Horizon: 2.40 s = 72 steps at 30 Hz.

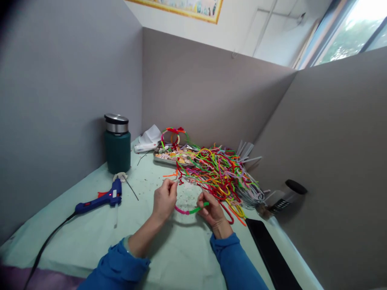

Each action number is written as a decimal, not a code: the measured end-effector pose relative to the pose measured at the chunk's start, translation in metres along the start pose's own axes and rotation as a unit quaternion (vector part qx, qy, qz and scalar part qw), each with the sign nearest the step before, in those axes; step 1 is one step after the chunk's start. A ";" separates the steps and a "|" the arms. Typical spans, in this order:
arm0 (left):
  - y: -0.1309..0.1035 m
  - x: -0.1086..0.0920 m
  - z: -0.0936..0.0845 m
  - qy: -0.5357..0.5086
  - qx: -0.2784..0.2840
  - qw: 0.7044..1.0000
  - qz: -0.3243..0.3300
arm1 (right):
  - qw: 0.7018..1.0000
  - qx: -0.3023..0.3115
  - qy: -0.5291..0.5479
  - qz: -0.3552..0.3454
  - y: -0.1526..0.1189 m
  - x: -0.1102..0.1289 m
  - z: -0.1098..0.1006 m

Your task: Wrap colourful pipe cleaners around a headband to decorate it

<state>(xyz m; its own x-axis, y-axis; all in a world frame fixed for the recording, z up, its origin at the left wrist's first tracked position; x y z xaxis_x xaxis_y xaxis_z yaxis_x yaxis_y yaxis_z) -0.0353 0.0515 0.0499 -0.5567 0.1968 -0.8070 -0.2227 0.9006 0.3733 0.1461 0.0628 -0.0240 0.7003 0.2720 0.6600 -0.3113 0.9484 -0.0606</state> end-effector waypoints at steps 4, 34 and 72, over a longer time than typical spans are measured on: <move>0.002 0.018 0.019 -0.129 0.062 0.986 -0.084 | 1.000 -0.004 0.012 0.003 0.000 0.001 -0.003; 0.007 0.040 0.039 -0.330 0.164 0.910 -0.190 | 0.990 0.020 -0.127 -0.051 0.001 -0.001 0.015; -0.009 0.032 0.066 -0.222 0.319 0.913 -0.123 | 0.976 -0.052 -0.137 -0.158 0.009 0.018 -0.002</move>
<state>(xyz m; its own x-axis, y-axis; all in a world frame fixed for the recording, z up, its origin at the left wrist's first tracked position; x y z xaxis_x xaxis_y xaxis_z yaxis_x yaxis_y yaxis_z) 0.0018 0.0757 -0.0093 -0.1416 -0.0322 -0.9894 0.2939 0.9530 -0.0731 0.1567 0.0766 -0.0140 0.5479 -0.0772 0.8330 -0.0302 0.9933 0.1119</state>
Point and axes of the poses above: each hand's wrist, its own y-axis towards the middle knuckle, its own z-axis out of the palm, x = y × z, the point moved 8 cm from there along y, towards the middle knuckle, and after that the axes turned 11 degrees about y, right-handed, at the moved point
